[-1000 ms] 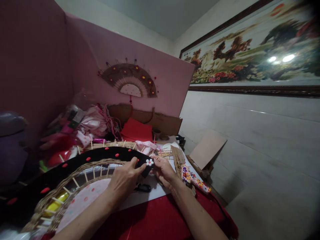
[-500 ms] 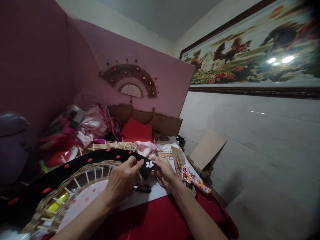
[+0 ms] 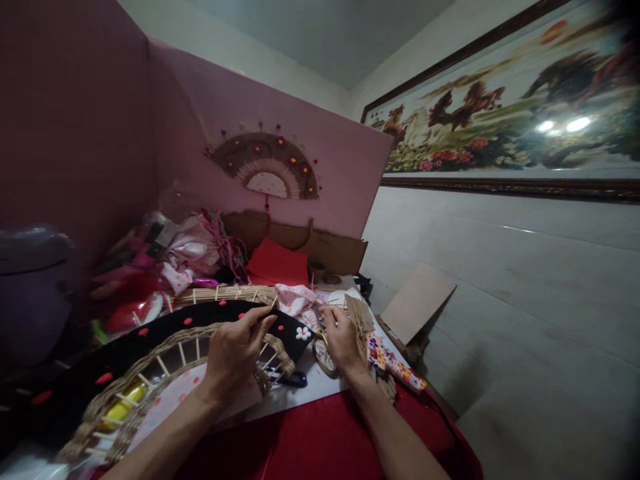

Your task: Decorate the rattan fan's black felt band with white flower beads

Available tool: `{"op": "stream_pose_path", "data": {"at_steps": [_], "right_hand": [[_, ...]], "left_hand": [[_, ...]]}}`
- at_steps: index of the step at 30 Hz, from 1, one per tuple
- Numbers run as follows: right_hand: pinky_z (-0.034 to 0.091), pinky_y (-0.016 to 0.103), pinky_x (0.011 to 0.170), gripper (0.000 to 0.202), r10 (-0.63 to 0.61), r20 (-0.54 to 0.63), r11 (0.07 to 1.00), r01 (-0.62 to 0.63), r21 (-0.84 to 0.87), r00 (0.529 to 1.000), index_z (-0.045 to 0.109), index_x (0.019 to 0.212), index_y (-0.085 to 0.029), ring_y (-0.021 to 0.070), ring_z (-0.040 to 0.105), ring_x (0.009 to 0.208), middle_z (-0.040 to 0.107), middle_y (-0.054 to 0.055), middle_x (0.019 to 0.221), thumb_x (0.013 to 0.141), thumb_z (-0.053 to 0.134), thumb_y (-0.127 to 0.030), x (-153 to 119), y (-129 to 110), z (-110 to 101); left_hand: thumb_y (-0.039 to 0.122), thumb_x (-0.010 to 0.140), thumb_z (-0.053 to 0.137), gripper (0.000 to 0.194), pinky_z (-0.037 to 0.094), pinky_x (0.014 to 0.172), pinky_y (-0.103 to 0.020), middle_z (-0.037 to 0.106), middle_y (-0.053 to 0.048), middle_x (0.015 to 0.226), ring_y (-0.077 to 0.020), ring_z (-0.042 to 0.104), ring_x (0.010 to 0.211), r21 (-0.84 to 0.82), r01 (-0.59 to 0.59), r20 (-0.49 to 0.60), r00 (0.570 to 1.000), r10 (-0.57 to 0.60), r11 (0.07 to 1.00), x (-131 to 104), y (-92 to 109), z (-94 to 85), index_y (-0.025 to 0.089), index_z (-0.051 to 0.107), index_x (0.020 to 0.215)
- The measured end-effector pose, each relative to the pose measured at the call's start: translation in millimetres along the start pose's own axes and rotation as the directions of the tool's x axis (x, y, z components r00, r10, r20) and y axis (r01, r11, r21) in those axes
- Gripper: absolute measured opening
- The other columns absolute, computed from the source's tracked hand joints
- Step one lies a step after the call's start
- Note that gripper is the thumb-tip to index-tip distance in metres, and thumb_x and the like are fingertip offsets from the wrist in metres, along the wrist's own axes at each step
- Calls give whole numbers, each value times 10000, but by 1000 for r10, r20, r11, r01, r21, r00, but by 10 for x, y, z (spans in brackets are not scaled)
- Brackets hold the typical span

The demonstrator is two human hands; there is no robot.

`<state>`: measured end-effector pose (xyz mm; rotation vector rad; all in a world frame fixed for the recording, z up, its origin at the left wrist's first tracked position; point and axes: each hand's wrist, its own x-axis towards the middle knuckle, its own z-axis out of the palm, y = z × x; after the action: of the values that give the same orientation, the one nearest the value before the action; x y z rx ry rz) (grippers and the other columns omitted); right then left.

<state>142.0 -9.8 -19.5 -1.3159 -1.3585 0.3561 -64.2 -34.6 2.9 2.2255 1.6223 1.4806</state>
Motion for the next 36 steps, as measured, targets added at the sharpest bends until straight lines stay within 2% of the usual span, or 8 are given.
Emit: {"op": "stream_pose_path", "data": {"at_steps": [3,6,14,22,25,28,30,36], "right_hand": [[391,269,681,287,-115,-15,993,114,-32,993,619,809,-174,179,564,743,644,52,785,870,409,-358,-42,-83,-16],[395,274,694,264,-214,26,977,215,-5,976,616,838,-190,177,560,736,635,41,744,879,416,-356,-86,-154,-37],[398,326,774,246,-282,161,960,277,52,946,602,959,-223,200,575,757,649,35,705,898,389,-330,-160,-167,-37],[374,330,803,219,-287,216,955,260,142,933,639,955,-246,215,556,787,638,29,676,858,461,-329,-206,-205,-23],[384,302,749,221,-268,118,963,261,74,956,621,866,-226,191,547,737,605,25,679,873,427,-332,-179,-206,-29],[396,283,674,236,-131,-79,991,132,8,988,566,762,-211,177,536,706,591,31,720,864,428,-373,-91,-128,-37],[408,275,603,227,18,-103,998,-12,57,994,538,738,-212,176,540,664,588,32,709,822,482,-415,-26,-34,-26],[395,225,394,329,291,239,856,-364,368,926,486,851,-213,114,506,416,546,-34,561,728,598,-497,11,119,46]], "left_hand": [[371,837,486,253,359,503,-205,588,36,551,-116,562,507,-36,13,-6,1000,-14,999,-7,35,-28,200,619,967],[256,840,454,236,410,606,-237,638,-14,786,-142,599,672,27,-128,74,989,126,991,-34,46,-13,196,583,1027],[195,830,432,250,389,615,-284,531,-55,834,-189,502,755,251,-440,393,860,325,862,-127,170,70,277,619,975],[210,844,427,241,389,649,-309,510,-66,854,-188,469,760,255,-478,429,835,345,840,-161,169,149,252,597,1010],[226,865,395,232,395,653,-313,511,-70,863,-189,477,764,251,-471,435,835,336,846,-162,164,148,240,599,974],[207,869,373,234,400,652,-310,509,-69,852,-185,485,752,271,-443,423,852,308,854,-164,157,153,221,599,926],[185,863,370,240,405,651,-304,509,-66,846,-183,490,749,296,-413,402,872,280,861,-169,145,162,214,591,953],[158,867,346,282,423,647,-304,510,-66,851,-183,503,750,303,-343,340,911,235,889,-181,113,169,185,563,1044]]}}
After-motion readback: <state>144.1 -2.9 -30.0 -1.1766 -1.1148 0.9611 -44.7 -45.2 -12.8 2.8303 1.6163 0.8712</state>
